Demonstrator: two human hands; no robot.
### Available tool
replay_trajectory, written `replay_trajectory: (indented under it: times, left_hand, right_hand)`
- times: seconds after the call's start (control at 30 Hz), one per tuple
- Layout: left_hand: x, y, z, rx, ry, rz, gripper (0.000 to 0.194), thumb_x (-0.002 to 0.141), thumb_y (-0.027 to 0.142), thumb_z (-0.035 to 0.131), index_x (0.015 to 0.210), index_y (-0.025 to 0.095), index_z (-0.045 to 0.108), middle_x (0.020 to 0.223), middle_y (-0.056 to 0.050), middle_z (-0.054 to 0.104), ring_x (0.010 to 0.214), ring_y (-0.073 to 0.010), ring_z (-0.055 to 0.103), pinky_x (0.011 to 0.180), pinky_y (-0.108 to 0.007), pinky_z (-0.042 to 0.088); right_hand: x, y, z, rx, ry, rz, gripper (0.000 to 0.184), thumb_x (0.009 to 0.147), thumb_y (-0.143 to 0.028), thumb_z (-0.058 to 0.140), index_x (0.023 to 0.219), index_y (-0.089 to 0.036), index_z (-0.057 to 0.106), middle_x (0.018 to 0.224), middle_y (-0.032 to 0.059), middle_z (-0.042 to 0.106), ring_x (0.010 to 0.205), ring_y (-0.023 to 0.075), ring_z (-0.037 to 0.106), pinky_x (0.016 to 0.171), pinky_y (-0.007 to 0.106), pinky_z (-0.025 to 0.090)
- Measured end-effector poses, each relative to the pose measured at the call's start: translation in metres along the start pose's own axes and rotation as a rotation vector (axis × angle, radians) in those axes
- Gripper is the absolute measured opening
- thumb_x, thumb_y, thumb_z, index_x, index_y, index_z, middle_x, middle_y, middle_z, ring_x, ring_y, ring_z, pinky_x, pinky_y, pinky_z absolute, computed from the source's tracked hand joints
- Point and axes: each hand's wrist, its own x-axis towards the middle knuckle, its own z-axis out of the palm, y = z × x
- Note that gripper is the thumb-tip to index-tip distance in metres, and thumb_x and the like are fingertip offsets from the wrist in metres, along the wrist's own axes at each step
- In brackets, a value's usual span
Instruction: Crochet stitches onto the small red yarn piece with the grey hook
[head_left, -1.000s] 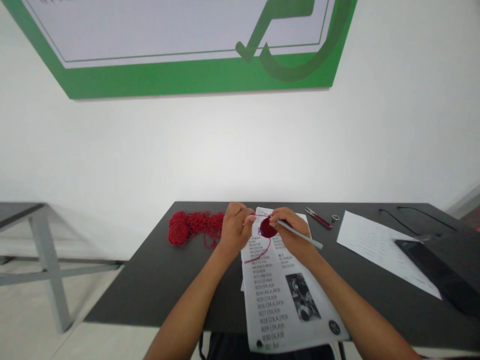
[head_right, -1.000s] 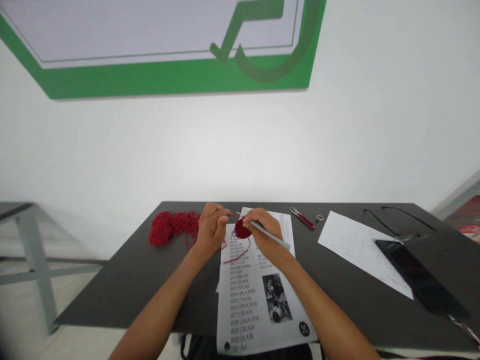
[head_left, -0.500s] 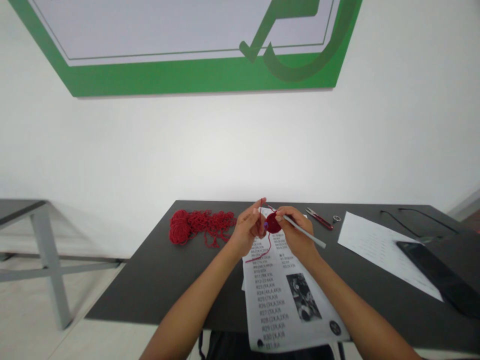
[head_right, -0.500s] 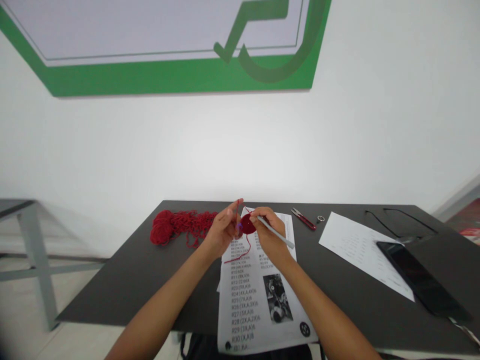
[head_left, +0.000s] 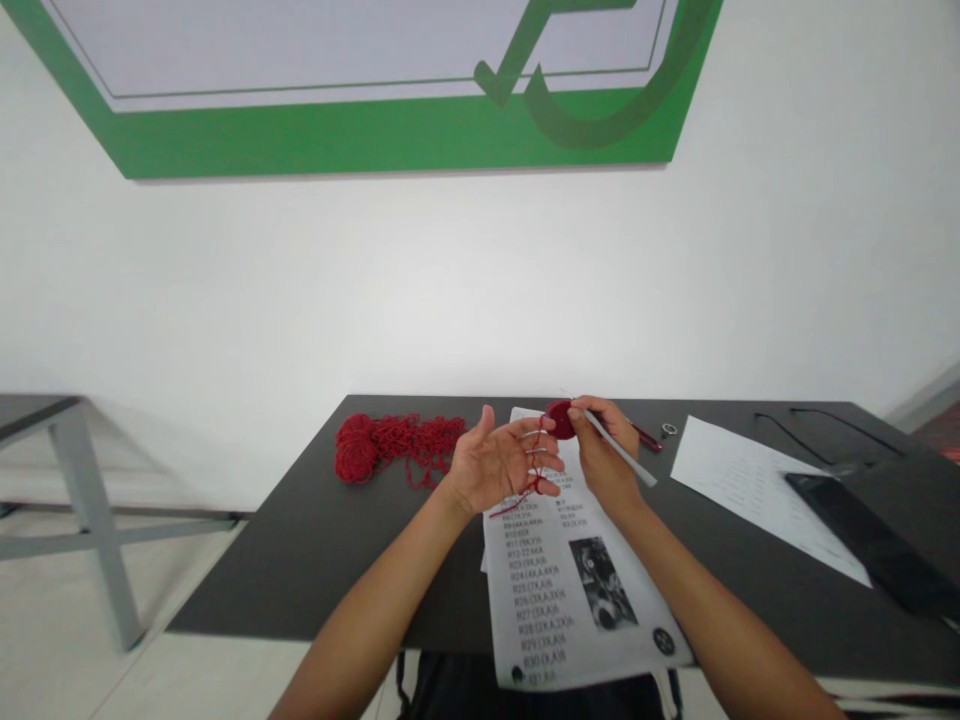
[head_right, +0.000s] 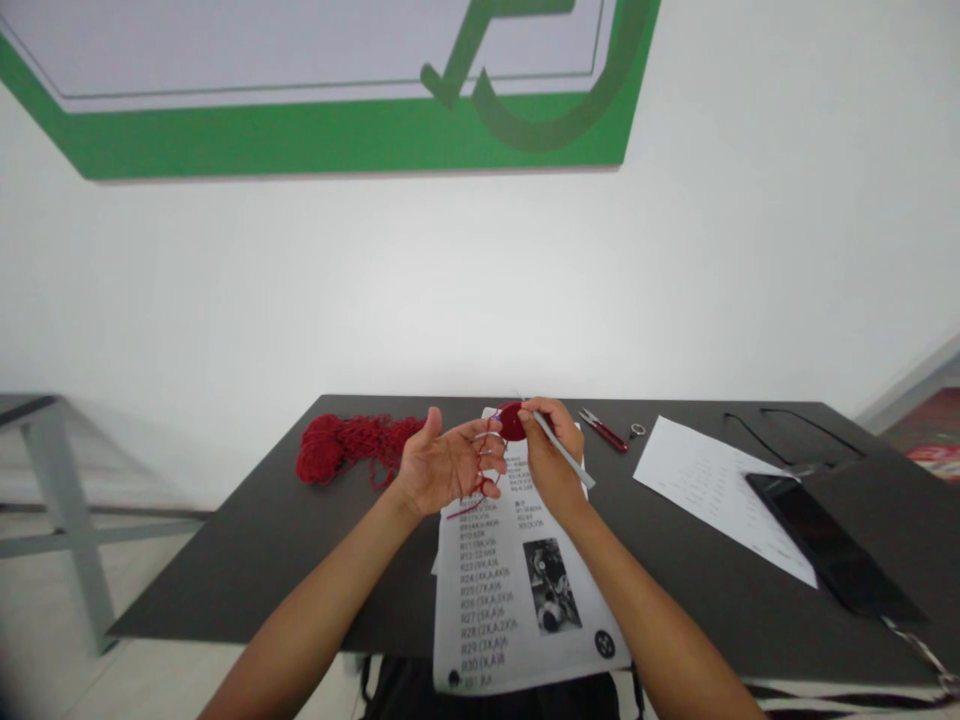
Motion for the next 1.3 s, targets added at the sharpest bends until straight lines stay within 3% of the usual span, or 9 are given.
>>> replay_trajectory:
  times: [0.23,0.4,0.53,0.7,0.8,0.93,1.1,1.2,1.3]
  left_hand:
    - [0.011,-0.013,-0.013,0.109,0.183,-0.18,0.073,0.087,0.078,0.046,0.098,0.01,0.071,0.097,-0.016,0.069,0.089,-0.0279,0.069,0.081,-0.045,0.056]
    - [0.017,-0.013,-0.019,0.104,0.42,0.143,0.061,0.089,0.07,0.055,0.103,0.013,0.07,0.106,-0.016,0.069,0.093,-0.0261,0.069,0.082,-0.043,0.058]
    - [0.019,-0.003,-0.023,0.157,0.547,0.299,0.056,0.084,0.066,0.066,0.1,0.013,0.07,0.098,-0.012,0.069,0.085,-0.0234,0.069,0.078,-0.041,0.059]
    - [0.019,0.008,-0.036,0.608,0.924,0.622,0.05,0.074,0.064,0.076,0.086,0.016,0.068,0.083,-0.004,0.066,0.071,-0.0159,0.061,0.058,-0.027,0.051]
    - [0.018,0.013,-0.044,0.803,1.013,0.729,0.046,0.075,0.06,0.075,0.086,0.016,0.069,0.08,-0.003,0.064,0.07,-0.0148,0.058,0.061,-0.026,0.05]
    - [0.016,0.02,-0.053,0.813,1.068,0.704,0.045,0.083,0.062,0.064,0.075,0.017,0.064,0.071,-0.002,0.061,0.062,-0.0142,0.054,0.053,-0.025,0.043]
    - [0.01,0.032,-0.061,1.163,1.167,0.772,0.039,0.089,0.051,0.06,0.068,0.019,0.061,0.058,0.003,0.048,0.056,-0.013,0.043,0.055,-0.026,0.033]
    - [0.005,0.038,-0.064,1.263,1.175,0.686,0.045,0.092,0.051,0.056,0.06,0.021,0.055,0.055,0.003,0.045,0.056,-0.0145,0.042,0.058,-0.027,0.032]
    - [0.001,0.035,-0.064,1.411,1.149,0.55,0.039,0.083,0.055,0.069,0.066,0.02,0.061,0.065,-0.002,0.059,0.07,-0.0202,0.055,0.065,-0.029,0.037]
  right_hand:
    - [0.002,0.0,-0.005,-0.078,0.033,-0.296,0.008,0.09,-0.031,0.067,0.087,-0.025,0.07,0.091,0.0036,0.071,0.088,0.0227,0.067,0.082,0.039,0.054]
    - [-0.004,-0.007,-0.007,-0.144,-0.004,-0.373,0.008,0.092,-0.031,0.065,0.088,-0.027,0.071,0.095,0.0044,0.07,0.09,0.0231,0.067,0.081,0.04,0.056]
    - [-0.007,-0.008,-0.008,-0.221,0.012,-0.421,0.008,0.092,-0.03,0.064,0.089,-0.028,0.071,0.097,0.0052,0.069,0.09,0.0237,0.067,0.081,0.041,0.057]
    - [-0.009,0.0,-0.005,-0.346,-0.033,-0.472,0.017,0.095,-0.022,0.056,0.094,-0.026,0.073,0.1,0.0079,0.068,0.092,0.0233,0.066,0.083,0.041,0.057]
    - [-0.008,0.007,-0.005,-0.358,-0.067,-0.484,0.02,0.095,-0.02,0.055,0.097,-0.025,0.074,0.102,0.008,0.067,0.094,0.0236,0.065,0.085,0.043,0.056]
    - [-0.005,0.011,-0.009,-0.37,-0.157,-0.493,0.018,0.093,-0.021,0.058,0.102,-0.026,0.073,0.101,0.0071,0.068,0.094,0.024,0.063,0.085,0.043,0.056]
    - [-0.002,0.015,-0.013,-0.417,-0.278,-0.569,0.023,0.092,-0.019,0.062,0.108,-0.029,0.073,0.106,0.0069,0.069,0.097,0.0254,0.062,0.087,0.044,0.056]
    - [-0.003,0.018,-0.012,-0.43,-0.25,-0.578,0.027,0.093,-0.014,0.057,0.109,-0.029,0.073,0.108,0.0071,0.068,0.099,0.0249,0.062,0.088,0.044,0.056]
    - [-0.005,0.017,-0.008,-0.418,-0.28,-0.579,0.029,0.094,-0.011,0.054,0.105,-0.029,0.074,0.107,0.0064,0.068,0.096,0.0231,0.063,0.085,0.041,0.056]
